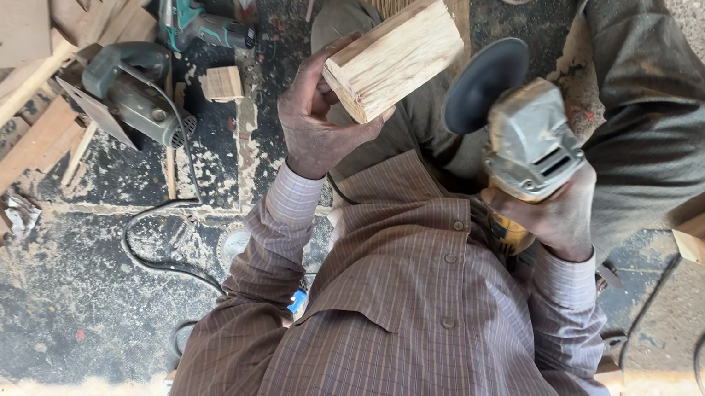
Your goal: The person uses an angle grinder with a sanding disc to smooth the edges of small wooden blocks. They hold each block with one hand and move the grinder along the edges, then place the finished pieces aside.
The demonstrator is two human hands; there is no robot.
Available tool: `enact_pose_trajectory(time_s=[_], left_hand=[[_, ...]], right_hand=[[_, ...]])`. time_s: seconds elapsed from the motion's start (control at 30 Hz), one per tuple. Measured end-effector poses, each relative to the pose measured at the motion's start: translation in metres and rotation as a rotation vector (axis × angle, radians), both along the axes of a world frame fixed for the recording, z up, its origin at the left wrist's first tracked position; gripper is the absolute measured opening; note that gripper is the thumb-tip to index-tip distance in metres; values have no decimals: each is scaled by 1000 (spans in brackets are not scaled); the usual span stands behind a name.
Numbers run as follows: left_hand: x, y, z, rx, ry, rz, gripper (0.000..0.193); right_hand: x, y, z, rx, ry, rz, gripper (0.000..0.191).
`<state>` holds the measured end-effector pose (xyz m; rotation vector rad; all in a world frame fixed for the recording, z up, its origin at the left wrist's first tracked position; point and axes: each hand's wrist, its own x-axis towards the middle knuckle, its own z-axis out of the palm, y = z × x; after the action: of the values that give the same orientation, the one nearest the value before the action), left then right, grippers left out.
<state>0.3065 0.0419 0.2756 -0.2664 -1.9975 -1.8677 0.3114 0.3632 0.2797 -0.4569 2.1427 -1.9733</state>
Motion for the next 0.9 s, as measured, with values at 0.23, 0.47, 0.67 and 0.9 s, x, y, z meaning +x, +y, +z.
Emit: enact_pose_trajectory(time_s=[0.23,0.47,0.67,0.9], left_hand=[[-4,-2,-3,-74,29,19,81],[-3,-2,-8,-7,3,29,80],[-9,-1,-14,-46,10,-9,80],[-10,4,-13,-21,12,-15,80]], right_hand=[[-5,-20,15,-25,5,51,68],[-9,-15,5,13,-28,49,63],[-19,-11,2,5,-12,50,59],[-11,-20,11,-9,28,72,73]])
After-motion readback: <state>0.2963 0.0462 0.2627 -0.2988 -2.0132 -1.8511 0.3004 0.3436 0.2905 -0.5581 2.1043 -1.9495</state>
